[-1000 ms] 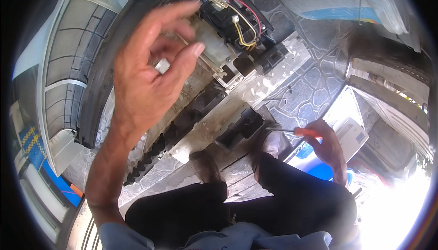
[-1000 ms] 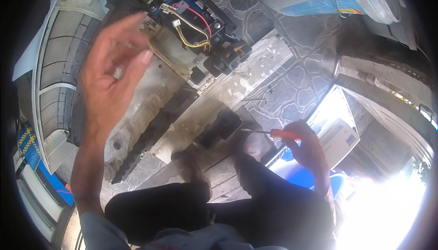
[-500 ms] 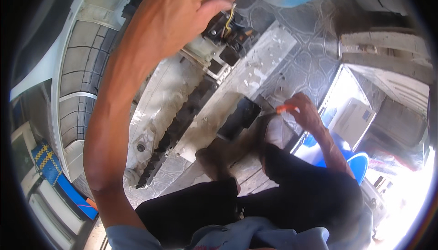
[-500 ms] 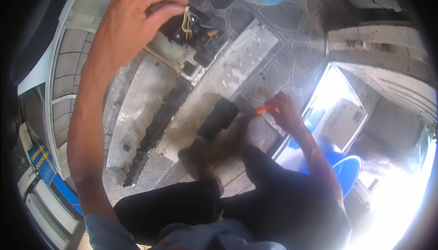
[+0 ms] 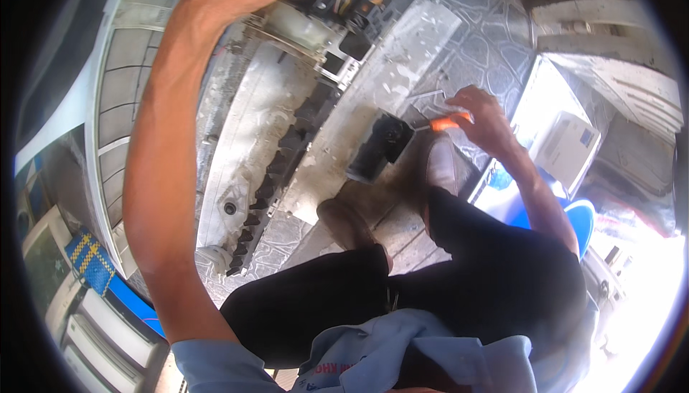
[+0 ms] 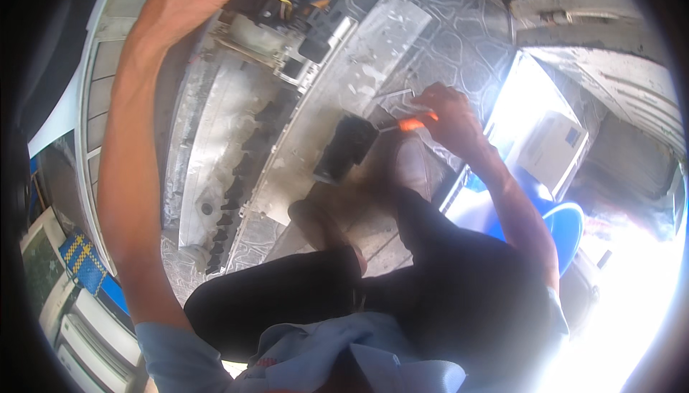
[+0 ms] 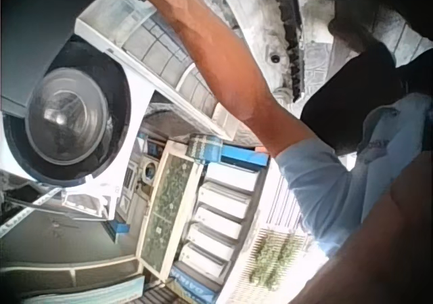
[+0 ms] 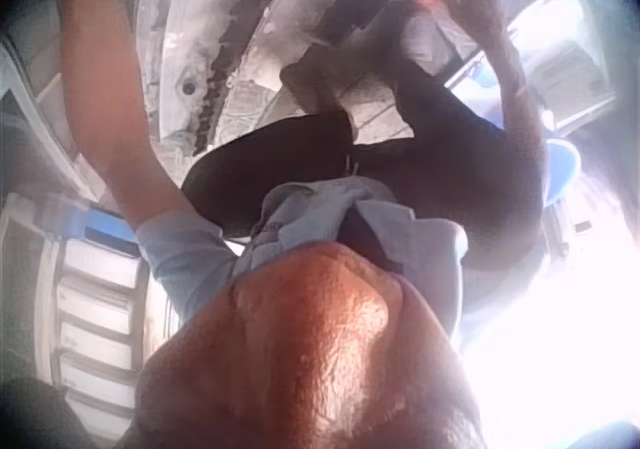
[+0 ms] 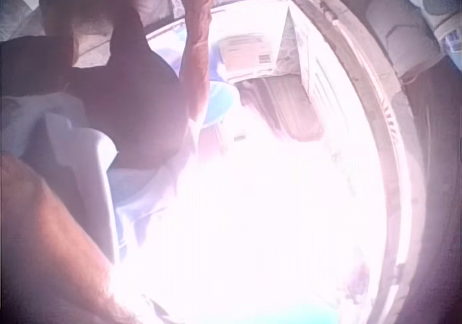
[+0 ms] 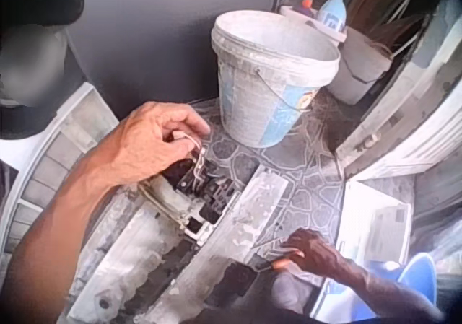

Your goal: The person repairs an air conditioner by connecting wires, securing components with a screwdriver, and reattaching the front cover. The person uses a screwdriver to tighten screws and handles various internal parts and the appliance casing.

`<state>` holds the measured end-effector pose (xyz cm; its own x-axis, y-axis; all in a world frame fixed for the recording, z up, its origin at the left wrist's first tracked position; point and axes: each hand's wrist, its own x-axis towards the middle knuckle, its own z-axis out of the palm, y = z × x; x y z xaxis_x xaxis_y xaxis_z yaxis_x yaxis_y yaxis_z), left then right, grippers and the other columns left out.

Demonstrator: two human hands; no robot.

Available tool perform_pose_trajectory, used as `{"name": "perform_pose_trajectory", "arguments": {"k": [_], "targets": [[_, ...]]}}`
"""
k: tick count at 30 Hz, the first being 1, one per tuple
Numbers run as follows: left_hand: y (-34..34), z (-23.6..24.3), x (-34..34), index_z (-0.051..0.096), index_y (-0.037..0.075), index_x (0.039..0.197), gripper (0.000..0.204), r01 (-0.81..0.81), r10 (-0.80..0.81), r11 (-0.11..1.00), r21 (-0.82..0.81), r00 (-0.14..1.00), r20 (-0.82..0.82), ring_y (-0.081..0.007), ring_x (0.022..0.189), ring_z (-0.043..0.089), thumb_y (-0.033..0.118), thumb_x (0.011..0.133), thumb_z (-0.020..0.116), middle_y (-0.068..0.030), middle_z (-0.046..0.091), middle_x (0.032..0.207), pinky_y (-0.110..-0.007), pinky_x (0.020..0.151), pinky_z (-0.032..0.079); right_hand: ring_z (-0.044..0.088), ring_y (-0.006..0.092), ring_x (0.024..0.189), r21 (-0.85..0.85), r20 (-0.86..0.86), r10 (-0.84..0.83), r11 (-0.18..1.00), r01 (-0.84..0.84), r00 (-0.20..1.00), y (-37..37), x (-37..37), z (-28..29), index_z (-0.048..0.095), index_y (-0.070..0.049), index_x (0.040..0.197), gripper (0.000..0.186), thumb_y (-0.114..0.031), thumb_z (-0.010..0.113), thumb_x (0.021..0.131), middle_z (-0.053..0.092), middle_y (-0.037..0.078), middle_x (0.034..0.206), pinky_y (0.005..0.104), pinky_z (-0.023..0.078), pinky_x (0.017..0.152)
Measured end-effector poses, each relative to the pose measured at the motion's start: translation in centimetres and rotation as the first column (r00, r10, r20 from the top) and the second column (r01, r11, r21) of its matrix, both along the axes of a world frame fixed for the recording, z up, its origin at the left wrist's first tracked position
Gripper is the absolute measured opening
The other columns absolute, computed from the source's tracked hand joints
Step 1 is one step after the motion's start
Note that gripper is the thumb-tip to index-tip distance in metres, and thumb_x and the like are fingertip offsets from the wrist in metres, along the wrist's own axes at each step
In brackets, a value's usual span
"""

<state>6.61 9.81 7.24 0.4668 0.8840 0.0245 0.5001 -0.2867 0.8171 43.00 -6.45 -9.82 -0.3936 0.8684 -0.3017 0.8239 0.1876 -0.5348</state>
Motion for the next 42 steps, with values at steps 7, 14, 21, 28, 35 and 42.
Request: {"name": "perform_pose_trajectory", "arguments": {"k": [7, 14, 21, 28, 35, 42], "targets": [[1.5, 1.4, 0.1, 0.07, -0.003, 0.104, 0.012, -0.091, 0.096, 0.993, -0.077, 0.993, 0.063, -0.0109, 0.08, 0.069, -0.001, 0.092, 0.07, -0.0057, 0.074, 0.089, -0.027, 0.072, 0.055, 0.07, 0.0271, 0.117, -0.133, -0.679, -0.176, 0.984, 0.117, 0.712, 13.3, -14.3, 15.0, 0.05, -0.004, 0.146, 0.066, -0.028, 0.082, 0.093, 0.072, 0.02, 0.127, 0.0367, 0.054, 0.099], [2.7, -0.4, -1.2, 0.071, -0.002, 0.101, 0.015, -0.191, 0.204, 0.978, -0.082, 0.96, 0.191, -0.0114, 0.079, 0.07, 0.004, 0.092, 0.08, -0.0058, 0.075, 0.089, -0.027, 0.072, 0.057, 0.071, 0.0222, 0.107, -0.135, -0.73, -0.04, 0.987, -0.086, 0.682, 18.6, -15.6, 12.5, 0.059, -0.001, 0.138, 0.051, -0.026, 0.078, 0.098, 0.073, 0.014, 0.115, 0.0365, 0.05, 0.106], [2.7, -2.0, -2.6, 0.077, 0.001, 0.113, 0.018, -0.21, 0.218, 0.975, 0.07, 0.964, -0.153, -0.0179, 0.092, 0.071, 0.008, 0.098, 0.069, -0.0073, 0.078, 0.102, -0.031, 0.087, 0.054, 0.072, 0.0136, 0.084, -0.229, -0.829, -0.223, 0.972, 0.053, 0.513, 19.8, -14.2, 8.1, 0.071, 0.002, 0.117, 0.025, -0.018, 0.071, 0.102, 0.076, 0.007, 0.096, 0.0292, 0.056, 0.077], [2.8, -4.6, -3.7, 0.076, 0.007, 0.125, 0.031, -0.047, 0.157, 0.931, 0.362, 0.946, -0.282, -0.0255, 0.114, 0.067, 0.003, 0.094, 0.071, -0.0081, 0.072, 0.12, -0.036, 0.101, 0.052, 0.068, 0.0124, 0.081, -0.244, -0.673, -0.229, 0.966, 0.082, 0.703, 21.1, -13.8, 7.8, 0.076, -0.001, 0.112, 0.026, -0.024, 0.071, 0.101, 0.075, 0.004, 0.088, 0.0289, 0.054, 0.076], [3.4, -5.2, -3.7, 0.073, 0.006, 0.108, 0.017, 0.087, 0.115, 0.912, 0.401, 0.885, -0.452, -0.032, 0.116, 0.066, 0.005, 0.092, 0.073, -0.0074, 0.071, 0.121, -0.043, 0.1, 0.053, 0.063, 0.009, 0.077, -0.193, -0.679, -0.158, 0.981, 0.033, 0.717, 22.3, -14.5, 6.5, 0.075, 0.0, 0.107, 0.023, -0.02, 0.07, 0.099, 0.073, 0.003, 0.084, 0.0292, 0.051, 0.07], [2.1, -5.7, -4.1, 0.074, 0.008, 0.117, 0.028, -0.09, 0.208, 0.917, 0.388, 0.938, -0.276, -0.0335, 0.117, 0.065, 0.004, 0.089, 0.072, -0.0115, 0.071, 0.121, -0.044, 0.098, 0.053, 0.062, 0.0097, 0.074, -0.053, -0.619, -0.005, 0.998, -0.035, 0.785, 23.6, -16.1, 7.2, 0.073, 0.001, 0.104, 0.02, -0.018, 0.07, 0.097, 0.072, 0.005, 0.08, 0.0306, 0.051, 0.068]]}}
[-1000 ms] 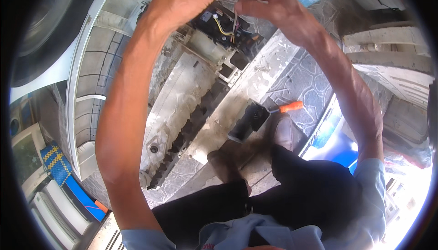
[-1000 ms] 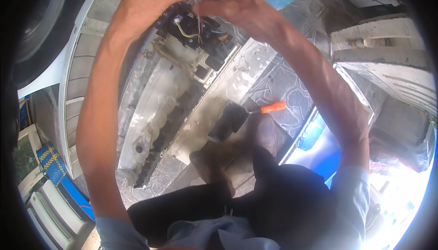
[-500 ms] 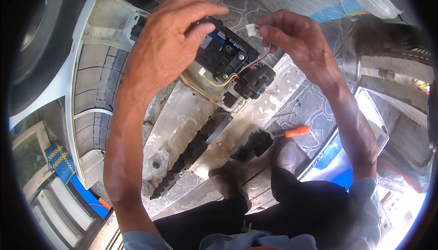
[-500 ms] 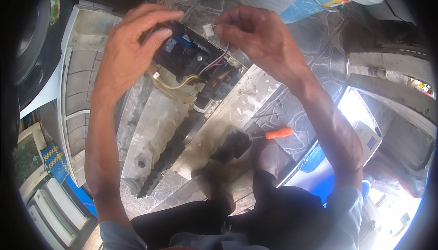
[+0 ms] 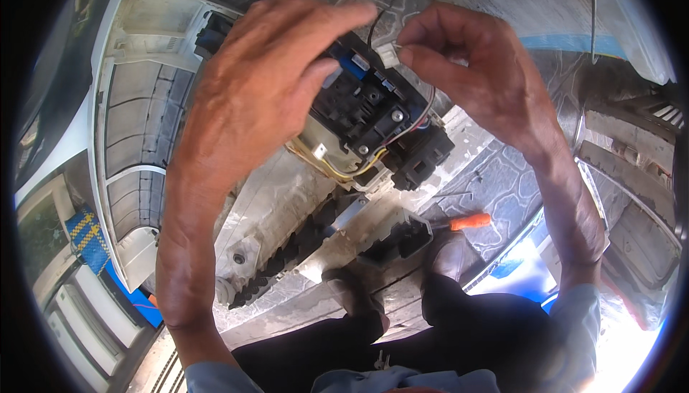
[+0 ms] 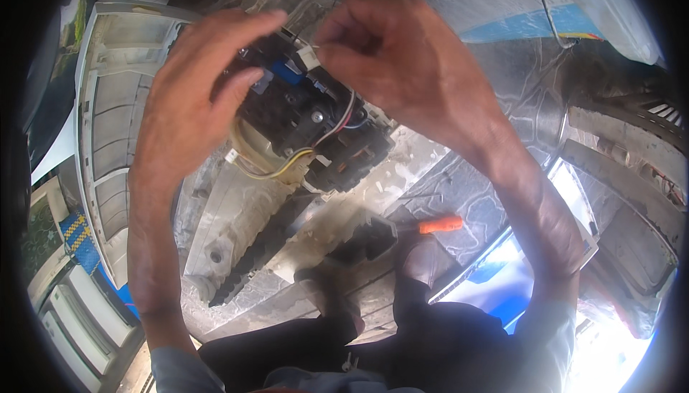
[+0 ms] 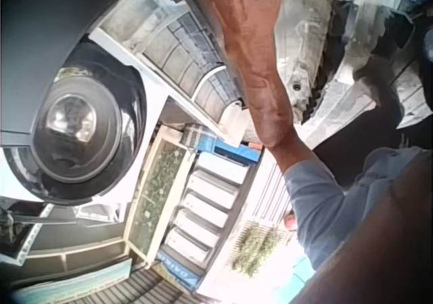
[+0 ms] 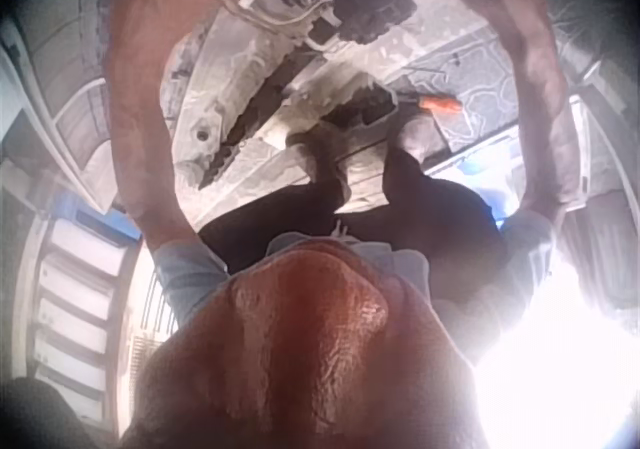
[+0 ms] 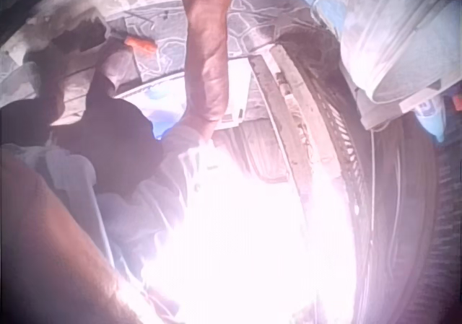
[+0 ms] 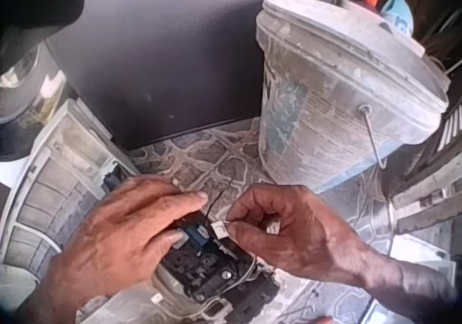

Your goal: The person repairs an air conditioner by connecting wires, securing components with a screwdriver, and reattaching the front cover. The person uses a screwdriver to tighten screws and handles various internal parts and the appliance casing.

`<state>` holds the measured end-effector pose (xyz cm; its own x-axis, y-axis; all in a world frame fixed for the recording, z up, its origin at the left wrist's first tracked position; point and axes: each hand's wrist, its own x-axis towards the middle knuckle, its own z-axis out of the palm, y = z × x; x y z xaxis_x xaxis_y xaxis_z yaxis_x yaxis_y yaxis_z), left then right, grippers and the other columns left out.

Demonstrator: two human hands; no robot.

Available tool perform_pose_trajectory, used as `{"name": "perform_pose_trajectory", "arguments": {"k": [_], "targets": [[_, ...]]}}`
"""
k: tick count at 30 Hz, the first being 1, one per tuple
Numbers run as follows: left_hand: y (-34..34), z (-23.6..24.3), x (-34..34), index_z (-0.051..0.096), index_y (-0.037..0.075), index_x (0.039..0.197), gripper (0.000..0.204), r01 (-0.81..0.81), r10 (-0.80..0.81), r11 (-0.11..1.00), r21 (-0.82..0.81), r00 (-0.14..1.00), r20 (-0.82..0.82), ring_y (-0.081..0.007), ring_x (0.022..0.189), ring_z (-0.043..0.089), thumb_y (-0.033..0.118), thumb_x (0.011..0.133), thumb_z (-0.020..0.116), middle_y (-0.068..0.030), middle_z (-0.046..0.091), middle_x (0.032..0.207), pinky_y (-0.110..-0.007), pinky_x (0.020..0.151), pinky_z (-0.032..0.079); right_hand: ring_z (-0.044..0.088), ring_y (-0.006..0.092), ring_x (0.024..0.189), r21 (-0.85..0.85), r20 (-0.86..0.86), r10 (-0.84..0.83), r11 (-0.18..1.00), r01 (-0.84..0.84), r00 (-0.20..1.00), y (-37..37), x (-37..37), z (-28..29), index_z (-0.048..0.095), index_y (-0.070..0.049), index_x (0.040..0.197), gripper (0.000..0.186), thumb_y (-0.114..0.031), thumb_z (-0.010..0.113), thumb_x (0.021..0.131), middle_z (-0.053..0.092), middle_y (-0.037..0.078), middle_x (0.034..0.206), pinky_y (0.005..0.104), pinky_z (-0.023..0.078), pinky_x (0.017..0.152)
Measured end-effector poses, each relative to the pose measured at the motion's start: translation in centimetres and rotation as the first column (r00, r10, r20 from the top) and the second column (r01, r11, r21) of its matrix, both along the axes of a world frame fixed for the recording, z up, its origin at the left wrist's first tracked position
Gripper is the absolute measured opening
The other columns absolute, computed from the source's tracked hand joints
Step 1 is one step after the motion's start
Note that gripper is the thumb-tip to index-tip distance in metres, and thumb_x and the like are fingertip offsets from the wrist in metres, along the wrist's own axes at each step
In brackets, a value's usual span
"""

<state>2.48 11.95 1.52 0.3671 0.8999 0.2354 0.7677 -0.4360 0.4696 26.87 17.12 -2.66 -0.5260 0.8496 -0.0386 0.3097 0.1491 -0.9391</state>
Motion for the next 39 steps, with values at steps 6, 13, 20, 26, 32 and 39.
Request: {"name": "perform_pose_trajectory", "arguments": {"k": [6, 13, 20, 26, 32, 39], "targets": [[3.2, 0.6, 0.5, 0.073, 0.005, 0.123, 0.034, 0.143, -0.168, 0.976, -0.161, 0.975, -0.149, -0.0364, 0.111, 0.067, 0.003, 0.089, 0.069, -0.0179, 0.072, 0.118, -0.045, 0.095, 0.054, 0.066, 0.0115, 0.088, -0.151, -0.046, -0.027, 0.988, 0.02, 0.999, -0.7, 0.7, 0.9, 0.069, 0.002, 0.112, 0.018, -0.013, 0.068, 0.102, 0.073, 0.007, 0.095, 0.0293, 0.053, 0.08], [5.9, 1.5, 1.8, 0.071, 0.001, 0.102, 0.016, 0.081, -0.222, 0.935, -0.346, 0.893, -0.392, -0.0375, 0.095, 0.068, 0.008, 0.089, 0.064, -0.0148, 0.073, 0.099, -0.048, 0.085, 0.051, 0.07, 0.0124, 0.092, -0.201, -0.115, -0.082, 0.978, 0.058, 0.99, -2.0, 2.1, 1.0, 0.067, 0.002, 0.116, 0.022, -0.014, 0.068, 0.101, 0.076, 0.008, 0.097, 0.0285, 0.053, 0.081], [3.0, 5.2, 3.2, 0.069, -0.001, 0.1, 0.01, 0.221, -0.238, 0.971, -0.09, 0.904, -0.354, -0.0223, 0.081, 0.07, 0.006, 0.093, 0.071, -0.0113, 0.072, 0.088, -0.035, 0.074, 0.054, 0.071, 0.0136, 0.093, -0.26, -0.135, -0.152, 0.959, 0.113, 0.979, -3.2, 4.0, 0.6, 0.068, 0.004, 0.116, 0.024, -0.015, 0.069, 0.101, 0.076, 0.009, 0.097, 0.0277, 0.055, 0.084], [-0.8, 7.4, 3.7, 0.071, 0.0, 0.102, 0.012, -0.113, 0.082, 0.908, -0.403, 0.992, -0.093, -0.0123, 0.08, 0.066, 0.011, 0.097, 0.072, -0.0053, 0.069, 0.086, -0.029, 0.072, 0.049, 0.07, 0.0139, 0.092, -0.325, -0.233, -0.147, 0.943, 0.066, 0.961, -3.7, 4.3, 0.7, 0.068, 0.003, 0.116, 0.024, -0.015, 0.07, 0.1, 0.075, 0.008, 0.099, 0.0278, 0.056, 0.086], [-1.4, 6.1, 1.9, 0.074, -0.002, 0.107, 0.016, -0.086, 0.153, 0.834, -0.545, 0.985, 0.079, -0.0097, 0.073, 0.062, 0.012, 0.103, 0.068, -0.0017, 0.069, 0.082, -0.027, 0.069, 0.049, 0.069, 0.0139, 0.094, -0.311, -0.365, -0.107, 0.95, -0.013, 0.925, -4.0, 3.3, 1.2, 0.066, 0.003, 0.117, 0.024, -0.014, 0.07, 0.1, 0.075, 0.008, 0.1, 0.0288, 0.055, 0.086], [-7.6, 4.3, 2.6, 0.078, 0.003, 0.119, 0.025, 0.011, 0.215, 0.837, -0.547, 0.912, 0.348, -0.0061, 0.067, 0.058, 0.02, 0.104, 0.067, 0.0007, 0.067, 0.078, -0.023, 0.062, 0.044, 0.07, 0.0148, 0.092, -0.35, -0.282, -0.134, 0.936, 0.028, 0.95, -4.3, 4.7, 1.3, 0.065, 0.003, 0.115, 0.024, -0.011, 0.074, 0.097, 0.074, 0.008, 0.099, 0.03, 0.056, 0.087]]}}
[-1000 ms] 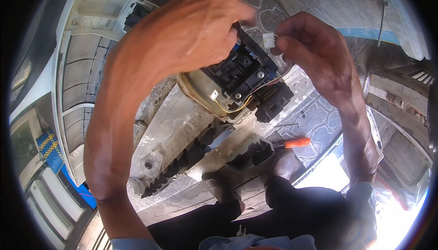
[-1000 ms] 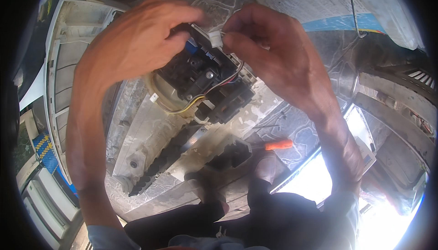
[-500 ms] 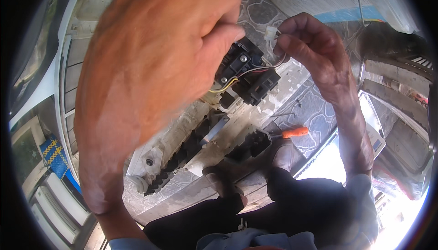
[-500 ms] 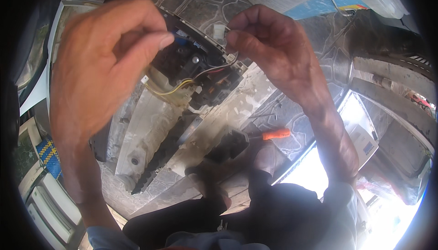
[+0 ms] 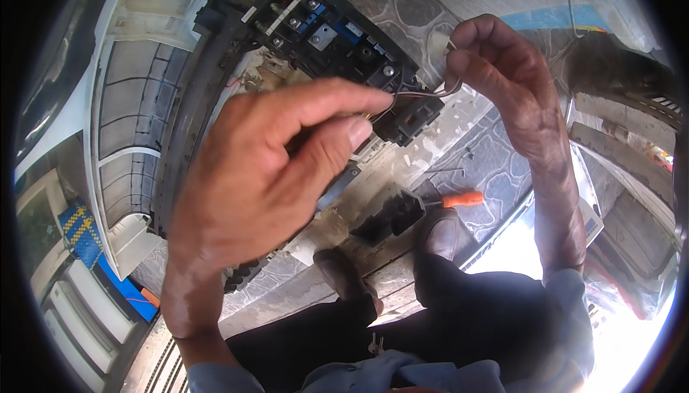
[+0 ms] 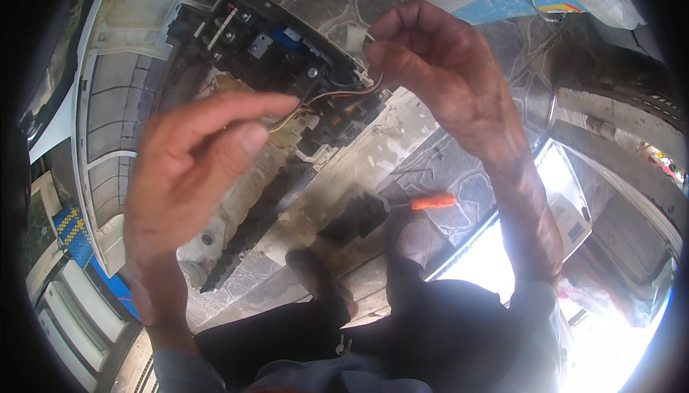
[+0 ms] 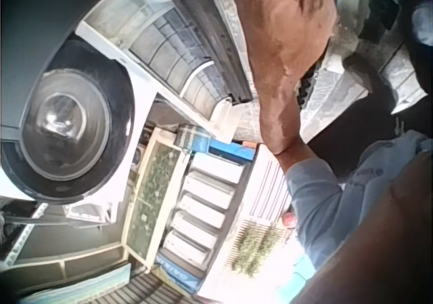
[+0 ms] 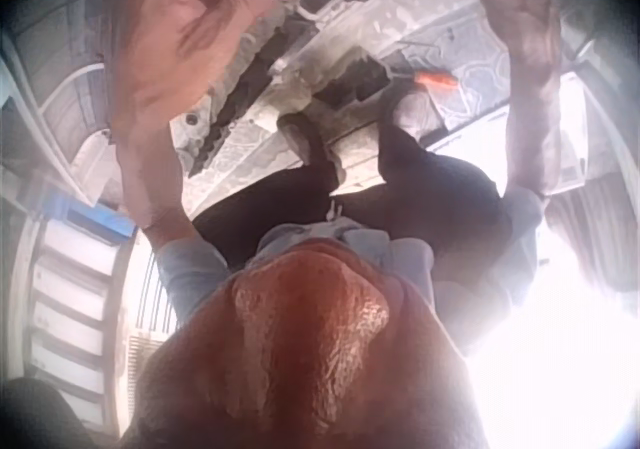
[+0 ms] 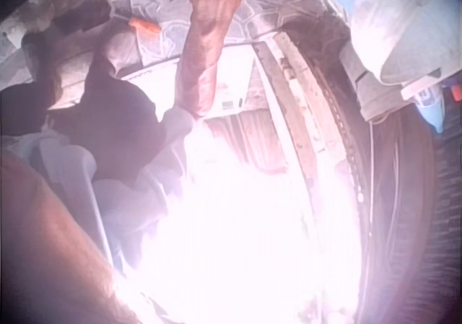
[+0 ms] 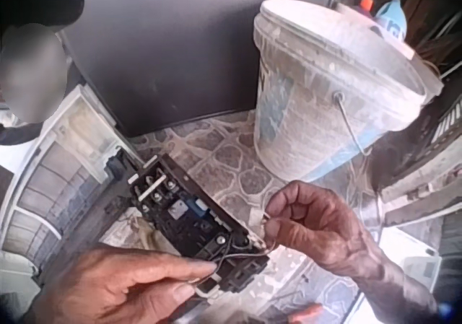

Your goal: The person repairs an air conditioner by connecting wires, securing components with a screwdriver, and reattaching the front cover. The person uses a screwdriver to tighten screws and handles various internal parts and the appliance casing.

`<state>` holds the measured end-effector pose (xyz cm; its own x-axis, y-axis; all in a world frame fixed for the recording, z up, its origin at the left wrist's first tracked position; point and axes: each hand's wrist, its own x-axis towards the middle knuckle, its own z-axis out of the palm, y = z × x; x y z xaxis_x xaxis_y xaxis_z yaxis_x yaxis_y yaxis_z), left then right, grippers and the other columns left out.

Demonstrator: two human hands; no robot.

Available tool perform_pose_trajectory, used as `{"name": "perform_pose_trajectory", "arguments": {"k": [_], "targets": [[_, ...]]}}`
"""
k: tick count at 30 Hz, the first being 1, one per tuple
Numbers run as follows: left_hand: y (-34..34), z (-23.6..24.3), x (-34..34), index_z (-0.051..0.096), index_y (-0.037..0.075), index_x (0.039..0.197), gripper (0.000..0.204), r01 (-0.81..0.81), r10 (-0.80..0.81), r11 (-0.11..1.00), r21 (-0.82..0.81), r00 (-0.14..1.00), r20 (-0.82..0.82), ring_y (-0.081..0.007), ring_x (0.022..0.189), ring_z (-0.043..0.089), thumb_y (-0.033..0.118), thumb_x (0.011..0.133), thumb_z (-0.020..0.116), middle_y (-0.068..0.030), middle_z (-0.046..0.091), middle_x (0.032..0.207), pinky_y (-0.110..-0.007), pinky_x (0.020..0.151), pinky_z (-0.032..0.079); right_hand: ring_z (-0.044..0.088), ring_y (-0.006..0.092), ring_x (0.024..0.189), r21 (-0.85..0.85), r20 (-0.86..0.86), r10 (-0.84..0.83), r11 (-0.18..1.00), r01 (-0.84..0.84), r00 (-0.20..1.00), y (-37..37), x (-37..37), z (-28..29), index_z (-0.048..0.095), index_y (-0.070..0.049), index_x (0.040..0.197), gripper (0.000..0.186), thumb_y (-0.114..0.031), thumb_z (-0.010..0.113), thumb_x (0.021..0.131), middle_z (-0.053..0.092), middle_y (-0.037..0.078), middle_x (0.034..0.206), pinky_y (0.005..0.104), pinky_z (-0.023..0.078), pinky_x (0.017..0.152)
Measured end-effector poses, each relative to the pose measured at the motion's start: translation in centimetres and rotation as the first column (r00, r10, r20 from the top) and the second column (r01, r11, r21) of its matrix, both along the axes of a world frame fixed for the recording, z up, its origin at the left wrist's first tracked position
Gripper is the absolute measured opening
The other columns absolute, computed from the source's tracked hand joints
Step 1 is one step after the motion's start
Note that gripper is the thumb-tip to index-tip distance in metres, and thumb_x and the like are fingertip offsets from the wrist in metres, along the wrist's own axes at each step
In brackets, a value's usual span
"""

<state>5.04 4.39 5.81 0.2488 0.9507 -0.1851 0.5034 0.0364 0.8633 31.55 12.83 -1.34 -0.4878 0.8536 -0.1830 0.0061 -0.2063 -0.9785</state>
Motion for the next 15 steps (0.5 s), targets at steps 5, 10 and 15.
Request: {"name": "perform_pose_trajectory", "arguments": {"k": [5, 10, 15], "targets": [[0.4, 0.6, -0.4, 0.077, 0.006, 0.124, 0.03, -0.243, 0.244, 0.969, -0.033, 0.969, 0.043, -0.0029, 0.057, 0.045, 0.025, 0.106, 0.063, 0.0048, 0.055, 0.067, -0.021, 0.055, 0.035, 0.071, 0.0168, 0.088, 0.246, -0.056, 0.08, 0.967, -0.064, 0.995, -1.7, -0.2, 0.7, 0.064, 0.002, 0.115, 0.025, -0.007, 0.078, 0.096, 0.072, 0.009, 0.094, 0.0311, 0.059, 0.08], [5.1, 3.4, -3.4, 0.078, 0.004, 0.12, 0.027, -0.072, 0.099, 0.99, 0.118, 0.966, -0.24, -0.0093, 0.063, 0.056, 0.022, 0.102, 0.069, -0.0009, 0.063, 0.074, -0.026, 0.06, 0.042, 0.074, 0.0166, 0.09, 0.459, 0.067, 0.099, 0.88, -0.119, 0.993, -3.2, -1.1, 2.9, 0.069, -0.004, 0.103, 0.023, -0.004, 0.086, 0.086, 0.075, 0.007, 0.093, 0.0319, 0.06, 0.084], [6.9, 4.9, -3.2, 0.076, -0.004, 0.116, 0.021, -0.043, 0.118, 0.973, 0.228, 0.937, -0.329, -0.0167, 0.083, 0.073, 0.008, 0.1, 0.069, -0.0136, 0.079, 0.099, -0.032, 0.078, 0.059, 0.075, 0.0169, 0.092, 0.424, 0.133, 0.139, 0.887, -0.183, 0.981, -4.5, -1.5, 2.8, 0.07, -0.006, 0.104, 0.026, -0.006, 0.087, 0.084, 0.077, 0.005, 0.097, 0.0315, 0.058, 0.085]]}}
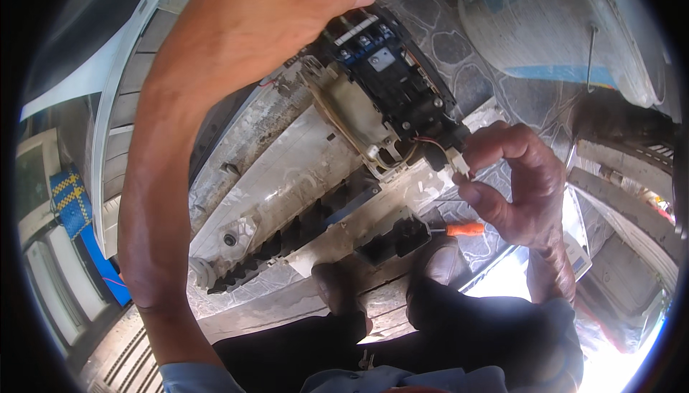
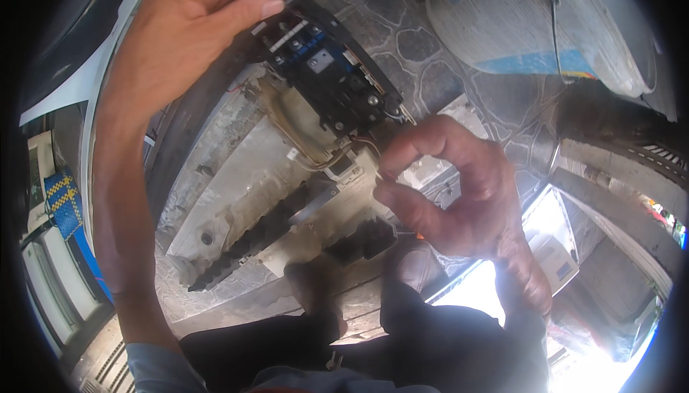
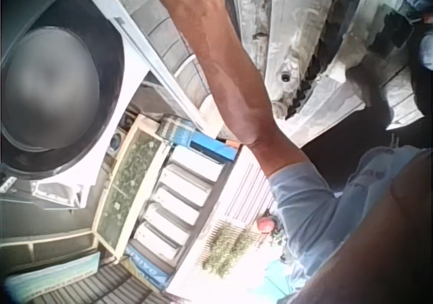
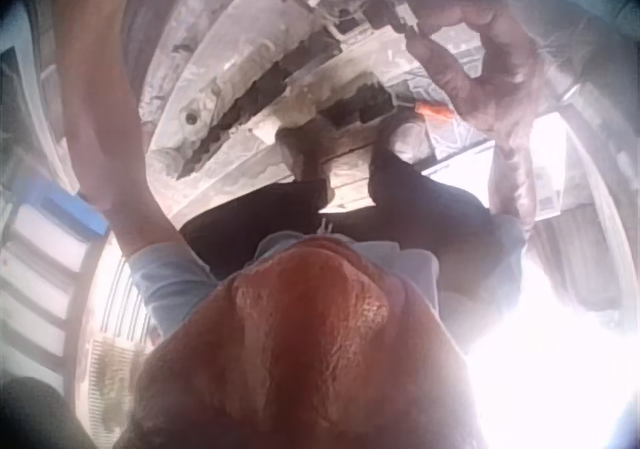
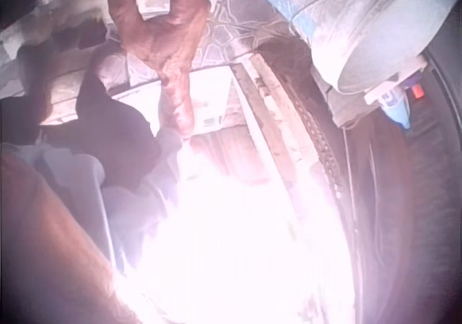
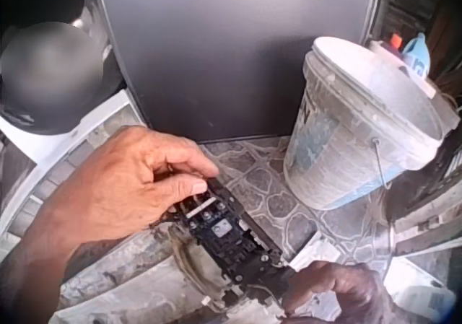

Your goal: The person repairs an air conditioner by connecting wires, securing components with a screwdriver, and reattaching the front cover. The person uses a screwdriver to tighten screws and handles various internal parts and the appliance casing.

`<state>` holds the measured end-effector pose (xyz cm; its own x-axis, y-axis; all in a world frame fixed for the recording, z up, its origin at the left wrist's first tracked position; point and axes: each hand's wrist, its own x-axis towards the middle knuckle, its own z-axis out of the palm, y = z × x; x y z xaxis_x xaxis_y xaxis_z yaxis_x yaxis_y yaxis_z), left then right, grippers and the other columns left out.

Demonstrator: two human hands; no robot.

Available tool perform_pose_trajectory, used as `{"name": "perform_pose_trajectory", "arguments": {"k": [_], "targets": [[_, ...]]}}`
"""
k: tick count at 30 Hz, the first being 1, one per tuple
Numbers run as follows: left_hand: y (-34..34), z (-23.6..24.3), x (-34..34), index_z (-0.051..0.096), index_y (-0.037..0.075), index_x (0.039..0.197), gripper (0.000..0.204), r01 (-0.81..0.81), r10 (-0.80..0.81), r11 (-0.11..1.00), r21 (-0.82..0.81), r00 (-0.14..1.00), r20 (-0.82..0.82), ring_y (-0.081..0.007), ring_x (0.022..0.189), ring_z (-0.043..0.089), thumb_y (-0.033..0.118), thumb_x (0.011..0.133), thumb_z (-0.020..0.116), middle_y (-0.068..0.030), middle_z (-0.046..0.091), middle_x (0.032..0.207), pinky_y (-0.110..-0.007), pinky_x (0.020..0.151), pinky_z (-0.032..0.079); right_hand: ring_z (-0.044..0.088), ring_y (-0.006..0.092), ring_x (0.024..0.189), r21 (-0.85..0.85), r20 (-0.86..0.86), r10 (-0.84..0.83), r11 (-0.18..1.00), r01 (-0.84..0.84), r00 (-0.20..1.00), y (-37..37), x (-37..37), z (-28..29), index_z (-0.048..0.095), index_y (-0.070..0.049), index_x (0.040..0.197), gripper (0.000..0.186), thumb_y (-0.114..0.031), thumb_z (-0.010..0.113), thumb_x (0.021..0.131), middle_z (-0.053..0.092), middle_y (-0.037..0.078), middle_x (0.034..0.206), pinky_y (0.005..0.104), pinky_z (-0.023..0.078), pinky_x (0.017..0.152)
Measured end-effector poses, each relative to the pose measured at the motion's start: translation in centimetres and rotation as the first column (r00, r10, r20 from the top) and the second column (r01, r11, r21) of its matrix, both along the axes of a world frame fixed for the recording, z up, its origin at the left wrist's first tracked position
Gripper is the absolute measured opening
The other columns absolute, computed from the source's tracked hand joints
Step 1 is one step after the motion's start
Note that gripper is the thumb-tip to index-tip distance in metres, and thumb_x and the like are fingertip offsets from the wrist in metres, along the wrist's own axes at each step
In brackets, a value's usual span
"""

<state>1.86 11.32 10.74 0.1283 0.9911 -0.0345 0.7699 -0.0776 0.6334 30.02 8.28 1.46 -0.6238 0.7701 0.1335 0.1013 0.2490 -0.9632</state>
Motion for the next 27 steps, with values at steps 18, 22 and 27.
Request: {"name": "perform_pose_trajectory", "arguments": {"k": [18, 22, 27], "targets": [[-1.1, -2.4, -3.7, 0.074, 0.0, 0.106, 0.011, 0.017, 0.001, 0.983, 0.18, 0.995, -0.099, -0.0171, 0.087, 0.066, 0.002, 0.095, 0.071, -0.0064, 0.07, 0.096, -0.03, 0.08, 0.051, 0.064, 0.0135, 0.063, -0.425, 0.082, -0.029, 0.903, 0.061, 0.996, 8.8, -5.1, 0.7, 0.072, -0.001, 0.113, 0.055, -0.054, 0.075, 0.098, 0.065, 0.006, 0.069, 0.0275, 0.051, 0.063], [-1.3, -2.3, -4.4, 0.074, 0.0, 0.106, 0.013, -0.023, 0.034, 0.993, 0.117, 0.995, -0.096, -0.018, 0.087, 0.065, 0.0, 0.093, 0.073, -0.0075, 0.067, 0.096, -0.029, 0.079, 0.051, 0.058, 0.0125, 0.056, -0.217, 0.316, 0.075, 0.976, -0.005, 0.946, 8.4, -5.3, 0.3, 0.075, -0.004, 0.105, 0.041, -0.044, 0.078, 0.098, 0.063, 0.003, 0.066, 0.0271, 0.044, 0.059], [-1.8, -1.7, -3.7, 0.074, -0.002, 0.104, 0.015, 0.008, 0.002, 0.997, 0.077, 0.992, -0.124, -0.0192, 0.088, 0.065, -0.005, 0.089, 0.073, -0.0094, 0.067, 0.095, -0.03, 0.08, 0.05, 0.068, 0.0197, 0.081, -0.004, 0.126, -0.037, 0.999, 0.038, 0.991, 8.2, -5.0, -3.0, 0.07, -0.005, 0.112, 0.023, -0.006, 0.065, 0.09, 0.072, 0.009, 0.088, 0.0367, 0.054, 0.073]]}}
